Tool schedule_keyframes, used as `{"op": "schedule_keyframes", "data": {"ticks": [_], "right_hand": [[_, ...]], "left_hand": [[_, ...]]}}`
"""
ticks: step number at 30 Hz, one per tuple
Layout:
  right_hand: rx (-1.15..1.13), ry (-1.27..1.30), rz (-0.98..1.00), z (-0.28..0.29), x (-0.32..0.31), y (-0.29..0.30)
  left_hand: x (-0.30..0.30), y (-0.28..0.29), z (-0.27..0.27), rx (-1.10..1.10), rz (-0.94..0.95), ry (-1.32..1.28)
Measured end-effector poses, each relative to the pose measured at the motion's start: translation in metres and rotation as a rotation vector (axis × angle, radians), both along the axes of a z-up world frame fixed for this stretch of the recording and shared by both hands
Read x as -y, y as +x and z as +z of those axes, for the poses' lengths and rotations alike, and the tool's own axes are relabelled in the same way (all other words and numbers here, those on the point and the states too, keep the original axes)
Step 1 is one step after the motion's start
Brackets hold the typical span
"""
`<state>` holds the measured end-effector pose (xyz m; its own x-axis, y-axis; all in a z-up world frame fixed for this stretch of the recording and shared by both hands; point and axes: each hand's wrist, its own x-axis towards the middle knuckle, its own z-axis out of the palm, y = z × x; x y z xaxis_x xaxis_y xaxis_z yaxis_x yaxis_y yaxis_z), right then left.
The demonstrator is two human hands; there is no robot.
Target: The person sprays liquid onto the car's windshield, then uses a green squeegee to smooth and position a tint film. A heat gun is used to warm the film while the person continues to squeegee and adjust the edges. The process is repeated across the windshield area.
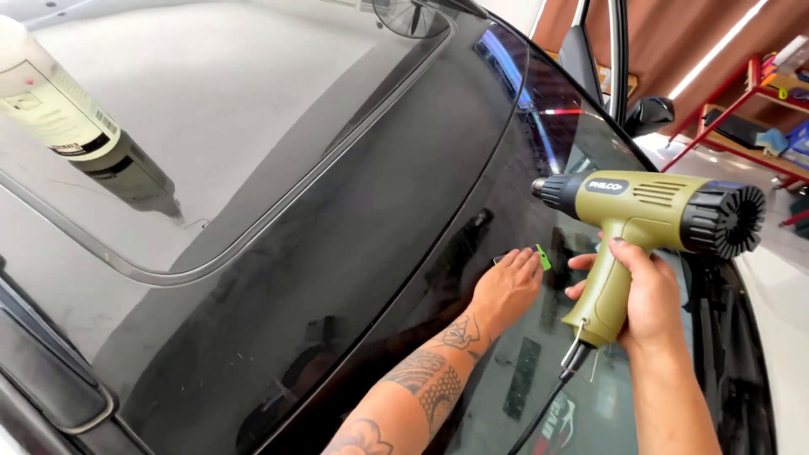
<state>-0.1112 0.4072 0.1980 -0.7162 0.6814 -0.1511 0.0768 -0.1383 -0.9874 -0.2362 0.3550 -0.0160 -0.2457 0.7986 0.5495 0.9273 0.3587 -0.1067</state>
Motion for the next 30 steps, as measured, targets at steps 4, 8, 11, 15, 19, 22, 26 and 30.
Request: {"op": "schedule_keyframes", "data": {"ticks": [4,8,11,15,19,22,26,30], "right_hand": [[-0.025,-0.045,-0.024,-0.01,-0.007,-0.028],[-0.087,-0.033,-0.088,-0.013,-0.001,-0.044],[-0.156,-0.014,-0.07,-0.011,-0.004,-0.039],[-0.207,0.049,-0.079,-0.002,-0.009,-0.016],[-0.191,0.13,-0.086,0.016,-0.013,0.015],[-0.224,0.088,-0.067,0.017,-0.021,0.03],[-0.165,-0.022,-0.025,0.017,-0.024,0.029],[-0.051,-0.007,0.061,0.005,-0.022,0.036]], "left_hand": [[-0.003,0.0,0.001,-0.016,0.034,-0.065],[-0.032,-0.024,-0.009,-0.063,0.027,0.104],[-0.068,-0.062,-0.017,-0.049,0.069,0.223],[-0.1,-0.137,-0.001,-0.151,0.223,0.356],[-0.082,-0.173,0.036,-0.166,0.42,0.275],[-0.045,-0.1,0.026,-0.359,0.363,0.523],[-0.008,-0.039,0.032,-0.062,0.096,0.136],[0.016,0.001,0.016,-0.049,0.075,0.086]]}}
